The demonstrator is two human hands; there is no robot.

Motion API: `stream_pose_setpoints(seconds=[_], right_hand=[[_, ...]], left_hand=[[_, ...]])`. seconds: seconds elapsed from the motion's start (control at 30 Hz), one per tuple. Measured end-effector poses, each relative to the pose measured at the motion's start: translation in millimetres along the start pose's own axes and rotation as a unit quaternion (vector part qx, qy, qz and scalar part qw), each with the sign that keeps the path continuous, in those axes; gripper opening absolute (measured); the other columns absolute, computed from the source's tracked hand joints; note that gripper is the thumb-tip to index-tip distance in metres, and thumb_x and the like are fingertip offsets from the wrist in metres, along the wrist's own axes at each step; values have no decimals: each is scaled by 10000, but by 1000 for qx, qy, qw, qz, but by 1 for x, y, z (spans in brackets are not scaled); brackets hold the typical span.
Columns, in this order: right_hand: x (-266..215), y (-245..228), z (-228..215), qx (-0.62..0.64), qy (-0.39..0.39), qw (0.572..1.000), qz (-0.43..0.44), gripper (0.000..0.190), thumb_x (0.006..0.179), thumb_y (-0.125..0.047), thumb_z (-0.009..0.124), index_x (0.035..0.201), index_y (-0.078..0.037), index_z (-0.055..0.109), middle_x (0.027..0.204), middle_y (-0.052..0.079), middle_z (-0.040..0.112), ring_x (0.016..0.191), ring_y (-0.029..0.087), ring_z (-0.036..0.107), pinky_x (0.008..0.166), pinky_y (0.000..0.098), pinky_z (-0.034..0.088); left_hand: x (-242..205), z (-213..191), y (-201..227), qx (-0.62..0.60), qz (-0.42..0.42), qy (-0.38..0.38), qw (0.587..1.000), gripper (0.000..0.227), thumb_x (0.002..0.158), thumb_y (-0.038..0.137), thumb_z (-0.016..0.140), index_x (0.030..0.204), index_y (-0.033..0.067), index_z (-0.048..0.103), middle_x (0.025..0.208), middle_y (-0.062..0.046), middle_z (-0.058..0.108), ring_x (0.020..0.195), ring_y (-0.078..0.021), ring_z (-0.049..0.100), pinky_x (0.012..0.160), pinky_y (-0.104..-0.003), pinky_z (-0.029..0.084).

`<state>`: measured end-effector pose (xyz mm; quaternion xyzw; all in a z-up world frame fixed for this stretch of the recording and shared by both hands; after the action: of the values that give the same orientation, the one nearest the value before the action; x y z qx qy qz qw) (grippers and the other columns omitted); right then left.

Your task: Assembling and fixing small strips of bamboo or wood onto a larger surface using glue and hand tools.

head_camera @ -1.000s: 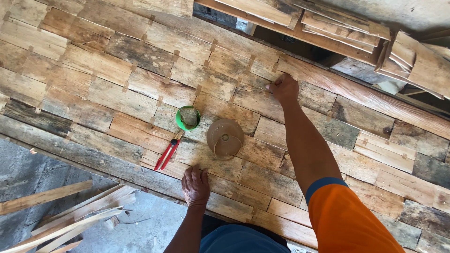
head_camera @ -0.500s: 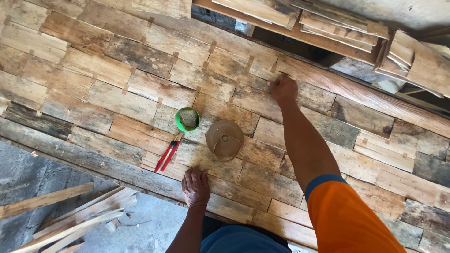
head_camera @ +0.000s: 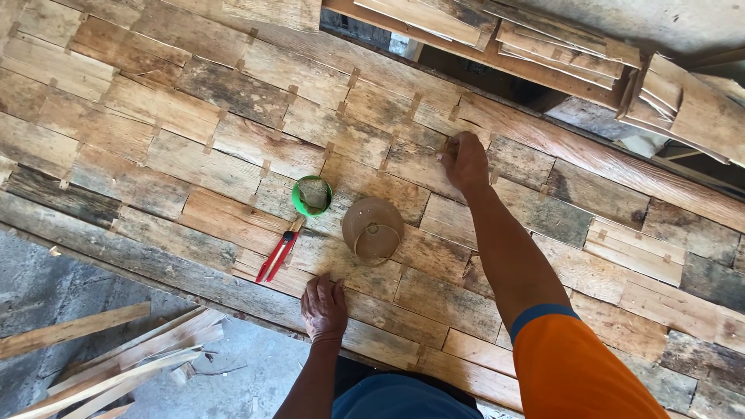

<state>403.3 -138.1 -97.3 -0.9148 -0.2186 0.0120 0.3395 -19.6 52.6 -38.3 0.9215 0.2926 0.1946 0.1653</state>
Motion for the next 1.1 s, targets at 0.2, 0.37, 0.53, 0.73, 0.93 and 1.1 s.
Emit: stream_pose_setpoints(seconds=[0.2,0.37,0.53,0.73,0.93,1.1], right_hand=[[0,-19,-13,-30,-29,997,-60,622,779,-210,895,1234,20,539,1053,210,576,931,342,606,787,435,528],[20,36,11,62,-72,989,113,351,902,-279,803,1134,-68,645,959,79,715,879,222,703,815,361,568],[31,24,1,-10,-96,976,195,327,875,-382,827,944,-89,699,858,58,746,807,232,721,767,384,562],[33,33,6,-81,-58,975,199,352,845,-443,831,885,-108,729,873,85,752,829,272,709,778,431,549],[14,11,-3,-33,-78,973,214,419,912,-439,799,970,-57,638,854,105,709,808,281,703,780,443,550],[-2,-4,-2,-27,8,999,-17,540,833,-307,902,1130,-32,544,1054,193,578,970,380,596,863,487,501]], left_hand=[[2,-1,2,1,-3,-1,1000,373,944,287,720,1227,82,590,1083,-158,637,941,-379,651,806,-494,533],[1,1,2,4,0,-1,1000,374,945,282,719,1233,82,589,1091,-157,634,951,-378,650,811,-493,534],[0,2,0,1,1,3,1000,383,936,280,724,1234,82,588,1094,-157,631,960,-379,652,805,-493,532],[4,-3,5,-6,7,5,1000,368,948,265,722,1234,74,590,1093,-162,633,960,-383,651,808,-492,534],[6,-7,9,-7,9,2,1000,353,951,255,711,1229,73,592,1078,-162,634,950,-383,651,804,-494,533],[4,-5,6,-5,1,-5,1000,351,954,270,707,1226,76,597,1075,-164,634,953,-383,652,805,-493,532]])
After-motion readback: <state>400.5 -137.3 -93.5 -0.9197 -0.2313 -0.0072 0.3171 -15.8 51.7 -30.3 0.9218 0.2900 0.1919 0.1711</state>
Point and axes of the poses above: each hand's wrist, its own x-axis towards the middle knuckle, its own z-axis out of the palm, y = z × x, the point moved 8 cm from there along x, towards the middle knuckle
